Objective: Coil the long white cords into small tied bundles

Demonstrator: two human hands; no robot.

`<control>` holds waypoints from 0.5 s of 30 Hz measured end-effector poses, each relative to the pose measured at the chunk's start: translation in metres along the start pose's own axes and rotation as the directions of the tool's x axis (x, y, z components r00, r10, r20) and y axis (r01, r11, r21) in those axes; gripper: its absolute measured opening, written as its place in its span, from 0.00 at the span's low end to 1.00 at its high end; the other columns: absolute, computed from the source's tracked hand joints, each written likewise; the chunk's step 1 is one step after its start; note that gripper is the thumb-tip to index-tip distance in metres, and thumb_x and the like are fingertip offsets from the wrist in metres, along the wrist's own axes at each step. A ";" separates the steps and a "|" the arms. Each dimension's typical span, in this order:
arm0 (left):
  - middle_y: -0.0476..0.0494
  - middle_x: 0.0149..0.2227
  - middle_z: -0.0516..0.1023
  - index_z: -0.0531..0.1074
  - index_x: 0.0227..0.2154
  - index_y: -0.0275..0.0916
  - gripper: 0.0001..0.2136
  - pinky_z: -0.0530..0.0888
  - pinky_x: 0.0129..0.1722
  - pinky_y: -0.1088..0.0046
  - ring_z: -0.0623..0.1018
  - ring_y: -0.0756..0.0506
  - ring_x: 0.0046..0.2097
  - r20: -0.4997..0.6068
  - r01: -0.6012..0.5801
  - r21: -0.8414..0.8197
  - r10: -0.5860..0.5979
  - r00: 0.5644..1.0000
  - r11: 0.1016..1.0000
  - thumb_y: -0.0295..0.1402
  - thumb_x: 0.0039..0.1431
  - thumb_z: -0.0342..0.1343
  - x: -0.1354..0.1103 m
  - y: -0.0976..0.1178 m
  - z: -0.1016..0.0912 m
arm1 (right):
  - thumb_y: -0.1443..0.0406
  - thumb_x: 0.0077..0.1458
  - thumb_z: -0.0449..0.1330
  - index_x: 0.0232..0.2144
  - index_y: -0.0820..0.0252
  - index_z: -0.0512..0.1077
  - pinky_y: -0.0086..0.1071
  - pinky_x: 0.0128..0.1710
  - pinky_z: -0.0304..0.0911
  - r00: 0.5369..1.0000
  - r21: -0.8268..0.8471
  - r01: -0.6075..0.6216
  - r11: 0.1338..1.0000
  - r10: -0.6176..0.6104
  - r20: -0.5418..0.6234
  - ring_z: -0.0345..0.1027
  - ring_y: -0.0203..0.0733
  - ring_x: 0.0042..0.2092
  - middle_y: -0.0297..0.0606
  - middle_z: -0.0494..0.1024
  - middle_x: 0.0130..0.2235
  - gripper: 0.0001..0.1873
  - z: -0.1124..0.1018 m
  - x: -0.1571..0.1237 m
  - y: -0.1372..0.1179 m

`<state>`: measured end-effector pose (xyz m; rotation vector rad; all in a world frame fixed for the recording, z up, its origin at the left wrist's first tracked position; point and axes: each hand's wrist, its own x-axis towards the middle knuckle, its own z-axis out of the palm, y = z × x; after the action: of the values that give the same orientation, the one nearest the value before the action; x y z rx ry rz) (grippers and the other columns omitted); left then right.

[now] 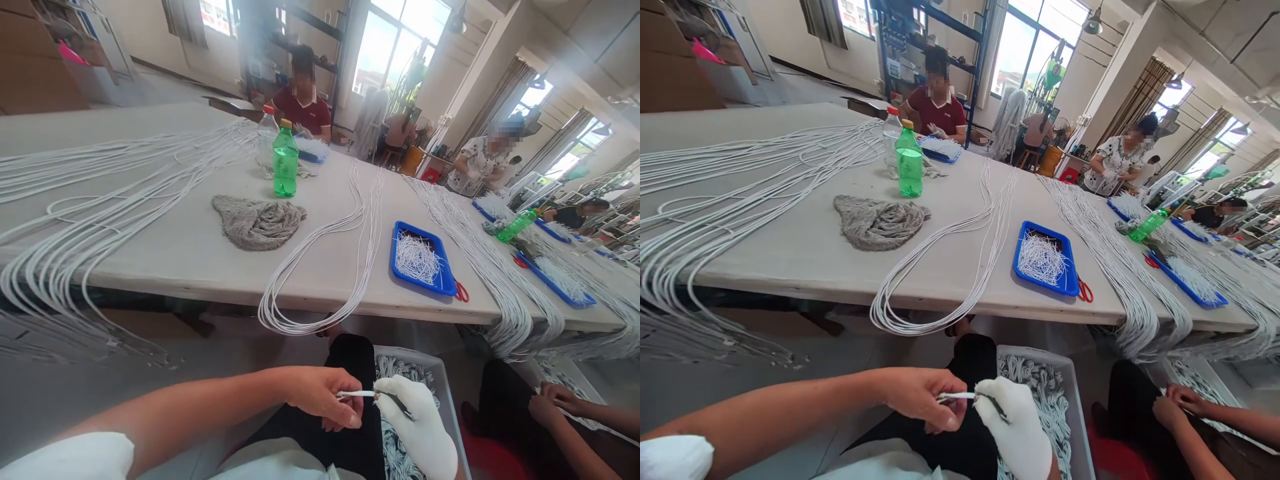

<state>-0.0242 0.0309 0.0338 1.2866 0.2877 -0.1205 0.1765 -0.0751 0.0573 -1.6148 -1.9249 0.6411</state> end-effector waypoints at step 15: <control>0.58 0.14 0.54 0.71 0.28 0.36 0.12 0.48 0.14 0.79 0.51 0.56 0.16 0.077 0.124 -0.381 -0.102 0.992 0.916 0.41 0.50 0.63 0.020 -0.021 0.021 | 0.65 0.57 0.54 0.36 0.53 0.78 0.26 0.36 0.65 0.998 0.135 -0.049 0.990 0.043 0.048 0.72 0.36 0.32 0.31 0.79 0.31 0.12 -0.001 0.002 0.000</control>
<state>-0.0073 0.0062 0.0144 0.8733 0.3208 -0.1884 0.1767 -0.0727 0.0589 -1.5761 -1.8373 0.8159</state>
